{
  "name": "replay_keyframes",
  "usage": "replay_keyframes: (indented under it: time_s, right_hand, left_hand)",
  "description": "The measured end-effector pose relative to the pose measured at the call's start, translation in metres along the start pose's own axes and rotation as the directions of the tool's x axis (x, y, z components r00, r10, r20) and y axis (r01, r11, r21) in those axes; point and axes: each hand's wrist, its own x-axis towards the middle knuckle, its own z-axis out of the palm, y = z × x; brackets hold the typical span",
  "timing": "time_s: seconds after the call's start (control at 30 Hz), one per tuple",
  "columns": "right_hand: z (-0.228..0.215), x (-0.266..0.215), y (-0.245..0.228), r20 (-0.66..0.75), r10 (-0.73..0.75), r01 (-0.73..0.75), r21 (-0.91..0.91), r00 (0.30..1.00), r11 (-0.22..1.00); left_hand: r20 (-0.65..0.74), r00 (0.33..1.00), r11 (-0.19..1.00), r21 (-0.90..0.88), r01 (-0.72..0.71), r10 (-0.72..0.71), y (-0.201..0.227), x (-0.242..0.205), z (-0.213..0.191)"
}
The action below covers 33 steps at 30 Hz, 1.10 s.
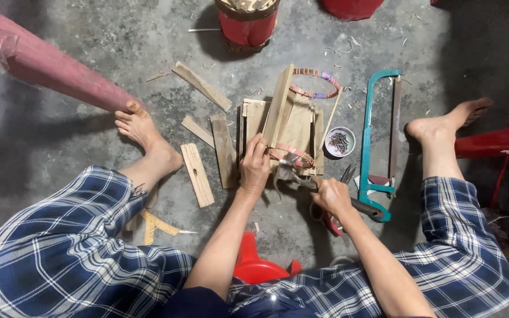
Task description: The person assembles a small wooden box by attaching a colorful woven handle to the sides. They use a hammer and nails to secure the handle, repeatedly adjusting the box and checking alignment.
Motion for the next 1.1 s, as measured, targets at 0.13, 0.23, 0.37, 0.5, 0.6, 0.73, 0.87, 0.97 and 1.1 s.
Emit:
replay_keyframes:
  time_s: [0.13, 0.23, 0.37, 0.5, 0.6, 0.73, 0.87, 0.97, 1.1]
  right_hand:
    - [-0.017, -0.005, -0.012, -0.066, 0.022, -0.016, 0.097, 0.998, 0.995]
    - [-0.007, 0.004, -0.003, -0.089, 0.010, -0.004, 0.068, 0.996, 0.998]
    - [-0.008, 0.002, -0.004, 0.007, 0.001, -0.001, 0.002, 1.000, 1.000]
    - [-0.009, -0.025, -0.006, 0.068, -0.114, 0.112, 0.025, 0.991, 0.993]
    - [0.013, -0.036, 0.003, 0.214, -0.238, 0.268, -0.126, 0.948, 0.955]
    - [0.068, -0.035, 0.017, 0.270, -0.279, 0.346, -0.245, 0.922, 0.906]
    - [0.092, -0.034, 0.016, 0.363, -0.233, 0.362, -0.343, 0.902, 0.867]
    - [0.097, -0.027, 0.015, 0.429, -0.144, 0.312, -0.351, 0.892, 0.883]
    - [0.092, -0.025, 0.005, 0.504, -0.078, 0.290, -0.358, 0.860, 0.888]
  left_hand:
    - [0.010, 1.000, 1.000, -0.003, 0.008, -0.008, 0.005, 0.002, -0.003]
    - [0.011, 1.000, 1.000, -0.017, 0.004, -0.004, 0.005, 0.003, -0.002]
    - [0.000, 1.000, 1.000, -0.009, -0.011, 0.011, 0.004, 0.004, -0.001]
    - [0.003, 1.000, 1.000, -0.025, -0.006, 0.007, -0.001, 0.002, 0.002]
    - [-0.001, 1.000, 0.999, -0.033, 0.008, -0.008, -0.002, -0.001, 0.005]
    - [0.025, 0.993, 0.991, -0.071, 0.117, -0.115, 0.005, 0.001, 0.000]
    - [0.063, 0.940, 0.917, -0.207, 0.342, -0.337, 0.012, 0.004, 0.000]
    - [0.039, 0.901, 0.864, -0.268, 0.426, -0.433, 0.001, 0.006, 0.009]
    - [0.014, 0.792, 0.757, -0.285, 0.588, -0.610, 0.004, 0.015, 0.007]
